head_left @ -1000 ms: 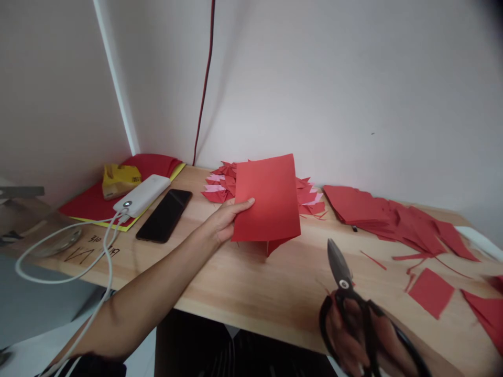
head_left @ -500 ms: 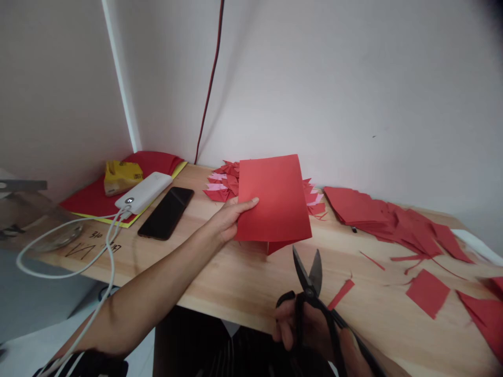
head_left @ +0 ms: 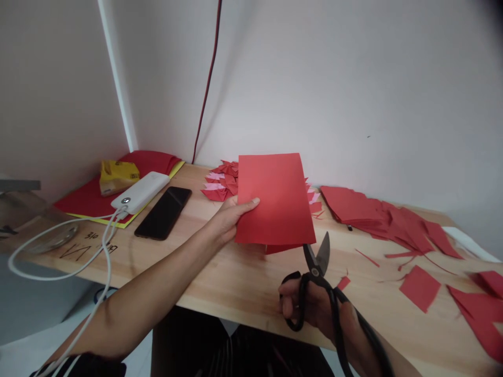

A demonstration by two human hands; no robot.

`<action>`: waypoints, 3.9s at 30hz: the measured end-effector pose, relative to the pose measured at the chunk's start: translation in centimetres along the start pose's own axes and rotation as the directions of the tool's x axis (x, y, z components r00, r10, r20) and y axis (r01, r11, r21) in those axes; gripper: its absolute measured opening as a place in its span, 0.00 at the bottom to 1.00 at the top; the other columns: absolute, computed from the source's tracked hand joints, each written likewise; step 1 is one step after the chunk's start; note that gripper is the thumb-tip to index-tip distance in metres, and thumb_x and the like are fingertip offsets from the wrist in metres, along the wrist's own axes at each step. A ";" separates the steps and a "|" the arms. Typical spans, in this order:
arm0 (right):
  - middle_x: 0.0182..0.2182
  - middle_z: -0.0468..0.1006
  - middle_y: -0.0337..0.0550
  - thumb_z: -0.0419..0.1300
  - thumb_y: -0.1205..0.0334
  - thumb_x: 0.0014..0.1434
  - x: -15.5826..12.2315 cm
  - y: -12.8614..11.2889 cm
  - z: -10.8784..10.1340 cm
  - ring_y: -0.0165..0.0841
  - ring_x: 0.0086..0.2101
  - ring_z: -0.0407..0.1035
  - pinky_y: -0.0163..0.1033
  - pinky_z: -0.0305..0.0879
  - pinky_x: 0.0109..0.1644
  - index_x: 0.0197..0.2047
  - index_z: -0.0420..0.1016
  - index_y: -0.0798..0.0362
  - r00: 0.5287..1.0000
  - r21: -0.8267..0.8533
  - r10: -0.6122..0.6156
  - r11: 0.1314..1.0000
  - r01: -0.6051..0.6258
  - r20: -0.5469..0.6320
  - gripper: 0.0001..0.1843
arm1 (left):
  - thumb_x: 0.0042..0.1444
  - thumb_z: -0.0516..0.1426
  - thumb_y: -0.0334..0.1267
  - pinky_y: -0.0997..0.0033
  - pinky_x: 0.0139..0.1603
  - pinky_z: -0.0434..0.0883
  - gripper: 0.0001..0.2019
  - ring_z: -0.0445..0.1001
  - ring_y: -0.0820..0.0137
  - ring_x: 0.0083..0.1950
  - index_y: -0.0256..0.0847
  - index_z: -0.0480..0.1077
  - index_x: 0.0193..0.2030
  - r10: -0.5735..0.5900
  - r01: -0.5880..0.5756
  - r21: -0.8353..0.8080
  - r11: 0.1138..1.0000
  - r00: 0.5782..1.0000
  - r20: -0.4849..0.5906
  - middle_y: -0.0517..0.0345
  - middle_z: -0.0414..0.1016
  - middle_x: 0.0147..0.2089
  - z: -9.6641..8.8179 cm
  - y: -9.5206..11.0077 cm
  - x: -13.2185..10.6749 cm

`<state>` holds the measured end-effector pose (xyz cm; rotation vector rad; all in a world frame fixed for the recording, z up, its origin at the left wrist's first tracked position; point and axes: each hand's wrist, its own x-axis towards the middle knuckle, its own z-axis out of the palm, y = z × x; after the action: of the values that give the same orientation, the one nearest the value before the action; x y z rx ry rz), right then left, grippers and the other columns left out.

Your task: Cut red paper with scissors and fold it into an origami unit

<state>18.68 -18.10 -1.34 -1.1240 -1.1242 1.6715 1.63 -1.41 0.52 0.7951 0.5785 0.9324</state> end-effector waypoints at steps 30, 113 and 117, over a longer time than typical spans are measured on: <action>0.24 0.67 0.42 0.41 0.28 0.57 -0.8 -2.8 0.3 0.35 0.27 0.63 0.42 0.62 0.33 0.43 0.74 0.52 0.903 -0.364 -0.358 0.895 0.258 -0.239 0.38 | 0.47 0.67 0.40 0.59 0.51 0.73 0.19 0.79 0.60 0.45 0.35 0.74 0.45 0.192 -0.193 0.112 0.975 0.981 0.018 0.45 0.79 0.47 0.3 -0.4 -0.2; 0.18 0.64 0.35 0.39 0.33 0.62 -0.9 -2.3 -2.1 0.30 0.20 0.59 0.38 0.55 0.26 0.39 0.68 0.55 0.930 -0.370 -0.298 0.906 0.206 -0.212 0.33 | 0.48 0.66 0.39 0.58 0.48 0.75 0.17 0.80 0.60 0.42 0.37 0.74 0.44 0.075 -0.080 0.172 0.982 0.997 0.036 0.45 0.79 0.46 1.2 0.1 -1.2; 0.16 0.64 0.36 0.39 0.33 0.62 -1.1 -2.3 -2.3 0.29 0.18 0.59 0.38 0.56 0.25 0.36 0.70 0.55 0.927 -0.382 -0.282 0.908 0.175 -0.247 0.34 | 0.48 0.66 0.39 0.58 0.49 0.74 0.16 0.80 0.60 0.42 0.37 0.74 0.44 0.073 -0.081 0.166 0.983 0.996 0.049 0.46 0.79 0.45 1.2 0.1 -1.2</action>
<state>21.44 -17.95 0.63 -1.3539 -1.3328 1.0958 1.90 -2.85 1.38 0.9925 0.5978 0.9435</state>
